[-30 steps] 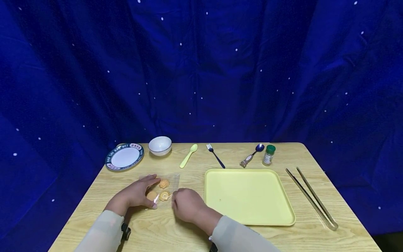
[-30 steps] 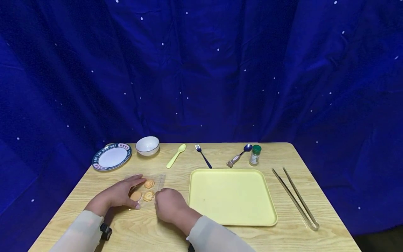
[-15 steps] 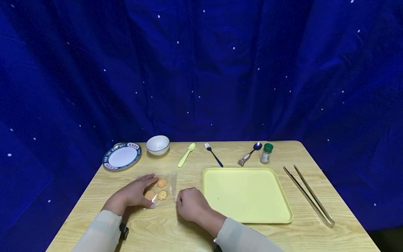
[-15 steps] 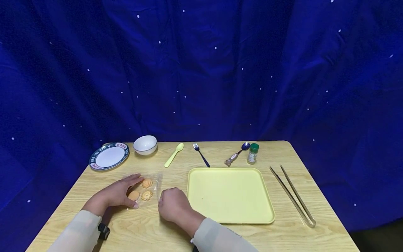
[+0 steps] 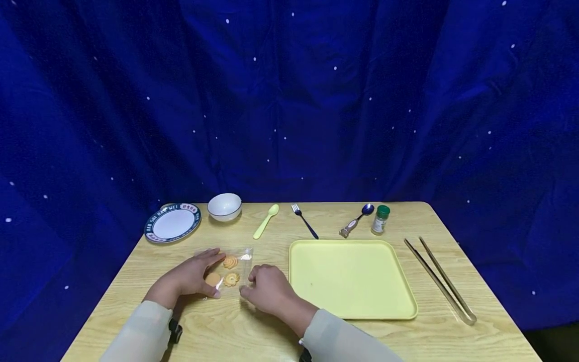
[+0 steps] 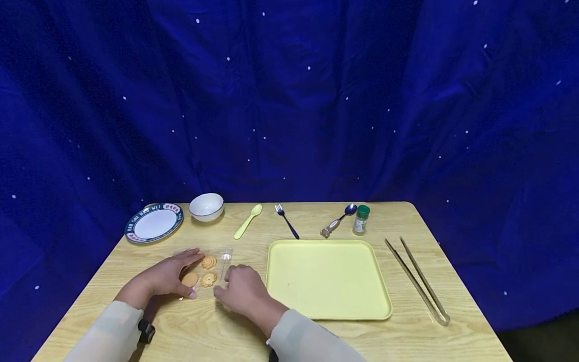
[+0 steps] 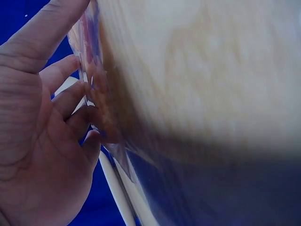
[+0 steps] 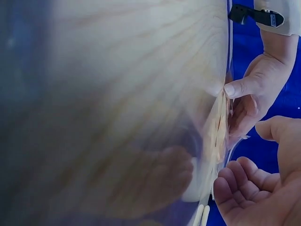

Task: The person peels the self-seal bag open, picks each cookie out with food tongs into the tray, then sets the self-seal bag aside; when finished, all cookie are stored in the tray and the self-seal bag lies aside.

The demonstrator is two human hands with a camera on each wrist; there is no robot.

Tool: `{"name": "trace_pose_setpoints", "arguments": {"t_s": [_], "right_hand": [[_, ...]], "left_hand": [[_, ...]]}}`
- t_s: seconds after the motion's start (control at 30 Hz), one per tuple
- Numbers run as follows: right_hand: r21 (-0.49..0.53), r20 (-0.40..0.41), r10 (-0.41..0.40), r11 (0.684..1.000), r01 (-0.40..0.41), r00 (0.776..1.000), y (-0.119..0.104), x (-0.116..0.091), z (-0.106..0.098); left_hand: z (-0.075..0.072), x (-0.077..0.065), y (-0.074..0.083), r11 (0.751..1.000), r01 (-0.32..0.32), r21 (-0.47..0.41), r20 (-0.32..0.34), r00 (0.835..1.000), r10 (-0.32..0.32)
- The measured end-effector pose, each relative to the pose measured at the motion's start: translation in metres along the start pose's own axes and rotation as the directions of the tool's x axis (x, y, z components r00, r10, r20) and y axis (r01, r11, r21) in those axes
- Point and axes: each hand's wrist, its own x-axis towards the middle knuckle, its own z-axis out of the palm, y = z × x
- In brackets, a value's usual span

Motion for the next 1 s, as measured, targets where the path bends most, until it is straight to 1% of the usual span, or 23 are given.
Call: {"name": "trace_pose_setpoints", "arguments": {"t_s": [0.3,0.43,0.53,0.6,0.83,1.0], "right_hand": [[-0.138,-0.019,0.038,0.99,-0.04,0.999,-0.019,0.024,0.0],[-0.185,-0.002,0.084,0.979,-0.083,0.996,-0.021,0.032,0.003],[-0.218,0.019,0.128,0.968,-0.121,0.992,-0.021,0.033,0.005],[-0.24,0.025,0.144,0.961,-0.134,0.989,-0.019,0.032,0.006],[-0.27,-0.002,0.14,0.953,-0.135,0.99,-0.013,0.035,0.011],[-0.281,0.0,0.15,0.949,-0.144,0.989,-0.012,0.036,0.012]], "left_hand": [[0.0,0.002,-0.001,1.0,0.006,-0.011,0.003,1.0,-0.006],[0.001,0.001,-0.001,1.0,0.004,-0.021,-0.001,1.0,-0.004],[0.002,0.0,-0.001,1.0,0.0,-0.026,0.004,1.0,0.0],[0.002,0.0,-0.001,1.0,-0.001,-0.026,0.008,1.0,0.001],[0.0,0.0,-0.001,1.0,0.0,-0.007,-0.003,1.0,0.0],[0.0,0.001,0.0,1.0,0.015,-0.011,0.008,1.0,-0.015]]}}
